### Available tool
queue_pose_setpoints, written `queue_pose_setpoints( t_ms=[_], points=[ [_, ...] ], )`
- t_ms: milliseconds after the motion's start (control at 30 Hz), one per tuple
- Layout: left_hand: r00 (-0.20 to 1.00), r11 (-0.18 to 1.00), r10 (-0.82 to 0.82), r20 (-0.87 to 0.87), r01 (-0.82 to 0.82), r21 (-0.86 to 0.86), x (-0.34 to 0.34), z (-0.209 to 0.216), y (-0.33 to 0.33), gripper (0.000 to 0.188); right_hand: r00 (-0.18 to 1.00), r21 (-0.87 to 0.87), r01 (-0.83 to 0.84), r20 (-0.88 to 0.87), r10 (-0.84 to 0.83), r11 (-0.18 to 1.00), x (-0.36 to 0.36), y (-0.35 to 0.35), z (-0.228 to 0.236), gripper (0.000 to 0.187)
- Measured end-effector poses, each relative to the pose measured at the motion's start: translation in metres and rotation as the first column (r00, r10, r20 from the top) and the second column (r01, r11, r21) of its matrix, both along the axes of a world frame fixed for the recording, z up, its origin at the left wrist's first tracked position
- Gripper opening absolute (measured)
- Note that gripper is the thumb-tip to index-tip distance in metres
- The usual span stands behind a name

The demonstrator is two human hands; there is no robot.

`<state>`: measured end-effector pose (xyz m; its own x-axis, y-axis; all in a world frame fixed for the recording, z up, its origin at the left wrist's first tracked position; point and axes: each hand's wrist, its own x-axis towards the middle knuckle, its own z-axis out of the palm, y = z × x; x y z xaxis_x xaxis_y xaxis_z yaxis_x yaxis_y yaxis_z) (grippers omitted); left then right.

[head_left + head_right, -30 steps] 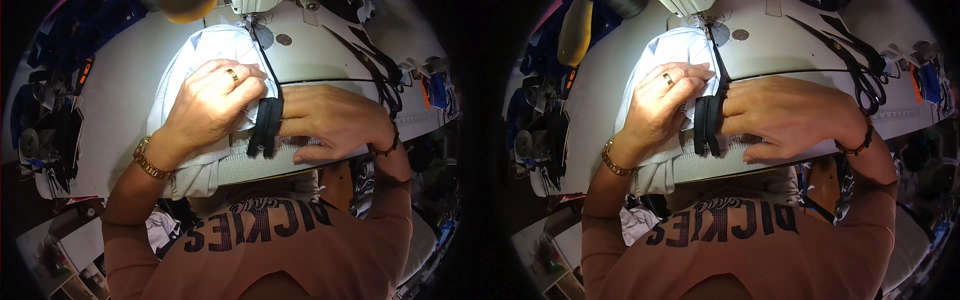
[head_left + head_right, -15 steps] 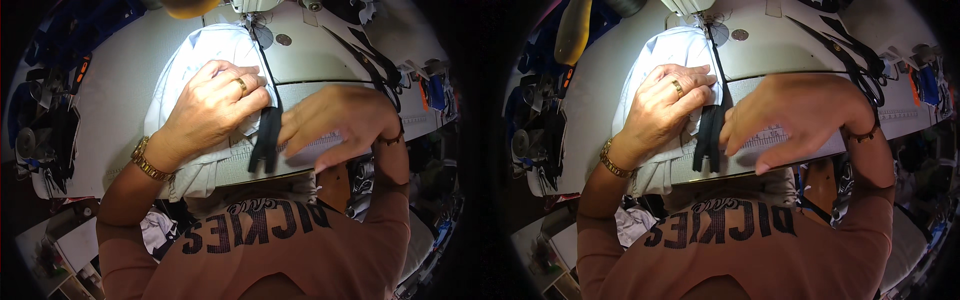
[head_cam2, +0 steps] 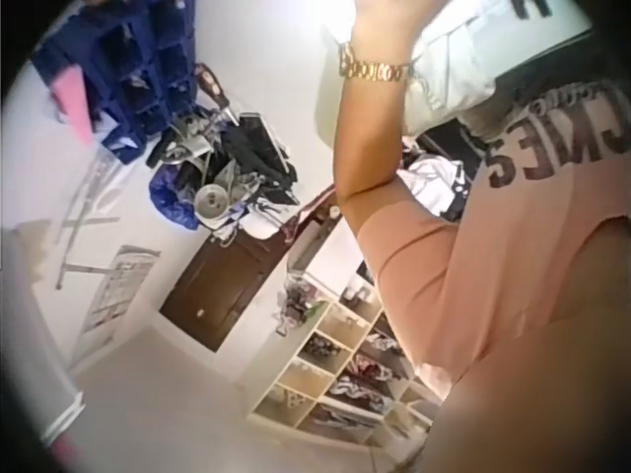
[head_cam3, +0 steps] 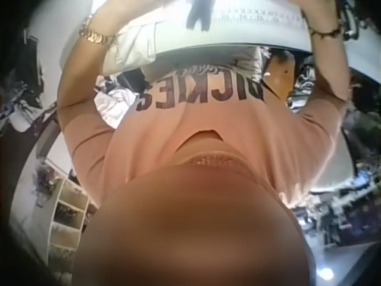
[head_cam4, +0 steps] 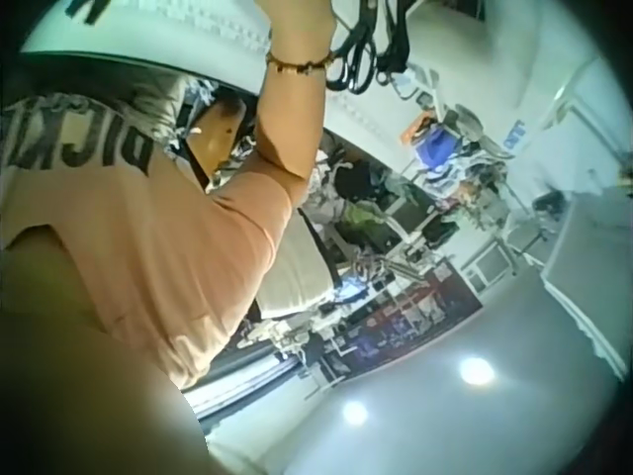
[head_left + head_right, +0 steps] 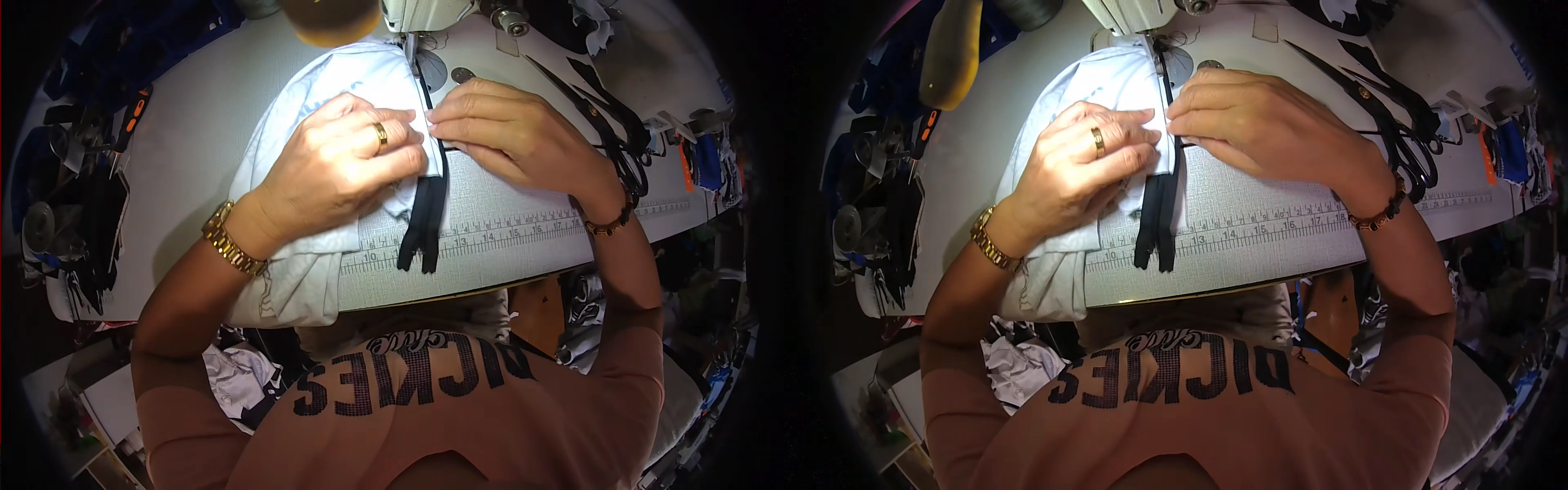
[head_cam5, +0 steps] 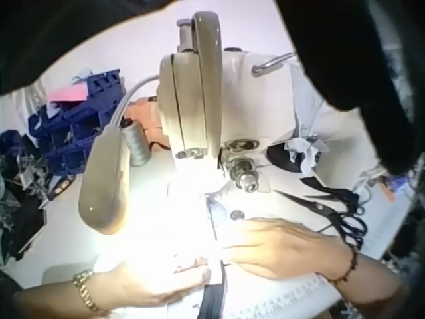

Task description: Sewing a zipper onto a white fabric piece using a sewing machine.

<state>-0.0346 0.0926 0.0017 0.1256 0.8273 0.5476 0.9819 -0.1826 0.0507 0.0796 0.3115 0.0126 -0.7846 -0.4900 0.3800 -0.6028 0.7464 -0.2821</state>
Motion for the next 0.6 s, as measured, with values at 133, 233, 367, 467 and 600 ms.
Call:
queue_pose_setpoints(
  t_ms=[133,233,367,467,600],
  points=[
    [1.0,1.0,0.0,-0.028,0.001,0.03,-0.018,0.0,0.007,0.016,0.996,0.002,0.053,-0.07,-0.053,0.999,-0.007,-0.001,-0.004,0.027],
    [1.0,0.999,-0.004,-0.006,0.005,0.036,-0.026,-0.001,0.009,0.019,0.997,-0.02,0.065,-0.047,-0.066,0.998,-0.011,0.001,-0.007,0.026],
    [1.0,0.999,-0.004,0.014,0.004,0.054,-0.031,-0.004,0.01,0.021,0.997,-0.037,0.073,-0.029,-0.074,0.997,-0.014,0.003,-0.008,0.025],
    [0.972,0.991,0.129,0.197,-0.132,0.003,-0.036,-0.006,0.008,0.021,0.994,-0.028,0.104,-0.032,-0.105,0.994,-0.014,0.005,-0.005,0.024],
    [0.752,0.986,0.165,0.638,-0.118,-0.115,-0.045,-0.007,0.005,0.019,0.989,0.016,0.112,-0.095,-0.11,0.994,-0.012,0.005,0.001,0.023]
  ],
)
